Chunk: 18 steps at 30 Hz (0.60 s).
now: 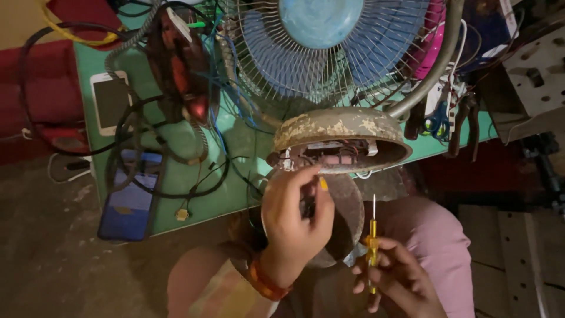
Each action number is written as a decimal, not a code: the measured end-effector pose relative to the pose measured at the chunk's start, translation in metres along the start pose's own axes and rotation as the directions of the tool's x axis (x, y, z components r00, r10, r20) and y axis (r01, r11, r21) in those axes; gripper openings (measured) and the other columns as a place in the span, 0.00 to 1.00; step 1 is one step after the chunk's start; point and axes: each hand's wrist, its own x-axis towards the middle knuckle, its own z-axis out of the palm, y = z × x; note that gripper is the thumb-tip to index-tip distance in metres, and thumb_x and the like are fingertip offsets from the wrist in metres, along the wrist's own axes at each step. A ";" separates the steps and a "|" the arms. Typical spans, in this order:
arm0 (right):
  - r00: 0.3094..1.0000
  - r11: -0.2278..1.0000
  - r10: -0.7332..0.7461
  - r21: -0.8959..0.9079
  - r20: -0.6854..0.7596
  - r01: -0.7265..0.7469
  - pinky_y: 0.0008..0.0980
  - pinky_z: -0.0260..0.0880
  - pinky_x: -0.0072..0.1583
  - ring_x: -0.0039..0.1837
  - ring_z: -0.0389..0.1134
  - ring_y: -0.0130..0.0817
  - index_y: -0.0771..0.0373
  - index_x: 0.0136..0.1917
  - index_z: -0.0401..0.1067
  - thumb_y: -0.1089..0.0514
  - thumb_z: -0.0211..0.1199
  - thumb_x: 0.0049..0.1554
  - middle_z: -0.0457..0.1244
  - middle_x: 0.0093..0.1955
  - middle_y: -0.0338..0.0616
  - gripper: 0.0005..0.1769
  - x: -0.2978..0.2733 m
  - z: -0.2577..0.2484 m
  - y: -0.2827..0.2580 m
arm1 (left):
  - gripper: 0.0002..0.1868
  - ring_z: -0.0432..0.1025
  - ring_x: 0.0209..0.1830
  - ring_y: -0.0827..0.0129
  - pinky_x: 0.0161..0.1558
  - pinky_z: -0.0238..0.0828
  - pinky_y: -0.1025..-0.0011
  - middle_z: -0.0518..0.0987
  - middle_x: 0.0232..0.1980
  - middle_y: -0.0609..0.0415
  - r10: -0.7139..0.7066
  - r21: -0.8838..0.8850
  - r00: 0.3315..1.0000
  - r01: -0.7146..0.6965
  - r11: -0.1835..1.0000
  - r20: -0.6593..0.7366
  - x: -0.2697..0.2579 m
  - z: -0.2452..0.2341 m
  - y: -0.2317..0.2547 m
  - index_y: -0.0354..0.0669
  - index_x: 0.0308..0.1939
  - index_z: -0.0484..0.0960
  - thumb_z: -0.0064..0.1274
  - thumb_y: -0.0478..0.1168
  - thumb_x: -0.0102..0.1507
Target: The person repairs an electric table fan. They remove the fan's rear motor housing, hold the housing over their lap, and use a screwdriver to unscrew and work on the motor components inside the housing, manipulating wires and small parts.
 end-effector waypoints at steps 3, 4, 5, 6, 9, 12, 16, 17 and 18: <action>0.987 0.998 -0.056 0.006 -0.152 0.057 0.35 0.70 0.37 0.45 0.74 0.42 0.66 0.69 0.64 0.70 0.57 0.54 0.70 0.48 0.58 0.29 -0.004 0.014 -0.018 | 0.17 0.75 0.42 0.69 0.46 0.71 0.70 0.81 0.46 0.53 -0.442 -0.350 0.786 0.599 0.720 0.432 0.000 0.017 -0.035 0.47 0.58 0.82 0.52 0.45 0.66; 0.987 0.998 -0.053 0.007 -0.151 0.055 0.35 0.70 0.37 0.45 0.74 0.42 0.66 0.69 0.64 0.70 0.57 0.54 0.70 0.48 0.58 0.29 -0.005 0.018 -0.026 | 0.17 0.75 0.42 0.69 0.46 0.71 0.70 0.81 0.46 0.53 -0.444 -0.349 0.784 0.600 0.720 0.433 0.004 0.017 -0.038 0.47 0.58 0.82 0.52 0.45 0.66; 0.963 0.990 -0.066 -0.136 -0.261 0.031 0.35 0.71 0.38 0.43 0.73 0.40 0.65 0.68 0.67 0.69 0.58 0.54 0.71 0.46 0.56 0.27 -0.007 0.023 -0.033 | 0.20 0.74 0.44 0.69 0.47 0.70 0.70 0.81 0.50 0.52 -0.456 -0.463 0.656 0.751 0.471 0.601 0.007 0.016 -0.039 0.46 0.61 0.79 0.48 0.48 0.67; 0.927 0.962 -0.093 -0.273 -0.363 -0.010 0.35 0.71 0.39 0.42 0.73 0.38 0.64 0.67 0.70 0.67 0.60 0.54 0.72 0.43 0.54 0.26 -0.008 0.027 -0.040 | 0.23 0.73 0.46 0.70 0.48 0.69 0.69 0.80 0.54 0.52 -0.400 -0.497 0.522 0.850 0.174 0.753 0.010 0.016 -0.041 0.46 0.63 0.77 0.44 0.51 0.68; 0.904 0.899 -0.190 -0.438 -0.382 0.004 0.28 0.68 0.42 0.41 0.69 0.31 0.62 0.69 0.71 0.66 0.63 0.53 0.73 0.45 0.47 0.29 -0.006 0.016 -0.050 | 0.26 0.74 0.48 0.73 0.50 0.70 0.67 0.79 0.58 0.57 -0.385 -0.551 0.496 0.834 -0.038 0.778 0.014 0.016 -0.040 0.48 0.65 0.74 0.42 0.54 0.67; 0.857 0.840 -0.255 -0.541 -0.448 -0.033 0.29 0.64 0.45 0.43 0.67 0.32 0.63 0.73 0.72 0.65 0.65 0.60 0.72 0.47 0.54 0.28 -0.010 0.026 -0.067 | 0.25 0.75 0.46 0.73 0.45 0.67 0.69 0.80 0.57 0.58 -0.445 -0.568 0.454 0.807 -0.164 0.772 0.023 0.016 -0.041 0.48 0.62 0.75 0.44 0.55 0.66; 0.837 0.903 -0.327 -0.405 -0.439 0.140 0.27 0.69 0.48 0.46 0.69 0.26 0.67 0.70 0.70 0.65 0.59 0.57 0.72 0.53 0.47 0.27 -0.009 0.025 -0.068 | 0.22 0.75 0.44 0.73 0.38 0.63 0.72 0.81 0.53 0.56 -0.467 -0.604 0.479 0.781 -0.159 0.743 0.026 0.019 -0.041 0.45 0.58 0.77 0.50 0.54 0.67; 0.833 0.910 -0.318 -0.393 -0.453 0.133 0.29 0.69 0.47 0.45 0.68 0.29 0.69 0.70 0.71 0.66 0.59 0.58 0.70 0.51 0.50 0.25 -0.010 0.020 -0.063 | 0.21 0.74 0.43 0.75 0.37 0.62 0.73 0.82 0.51 0.55 -0.474 -0.620 0.498 0.772 -0.137 0.726 0.026 0.021 -0.041 0.45 0.56 0.78 0.51 0.54 0.67; 0.829 0.916 -0.308 -0.381 -0.467 0.126 0.31 0.70 0.46 0.44 0.68 0.31 0.70 0.69 0.73 0.66 0.60 0.60 0.69 0.49 0.54 0.24 -0.011 0.014 -0.058 | 0.20 0.74 0.43 0.76 0.35 0.61 0.74 0.83 0.49 0.54 -0.481 -0.636 0.518 0.763 -0.115 0.708 0.026 0.022 -0.041 0.44 0.54 0.78 0.53 0.53 0.67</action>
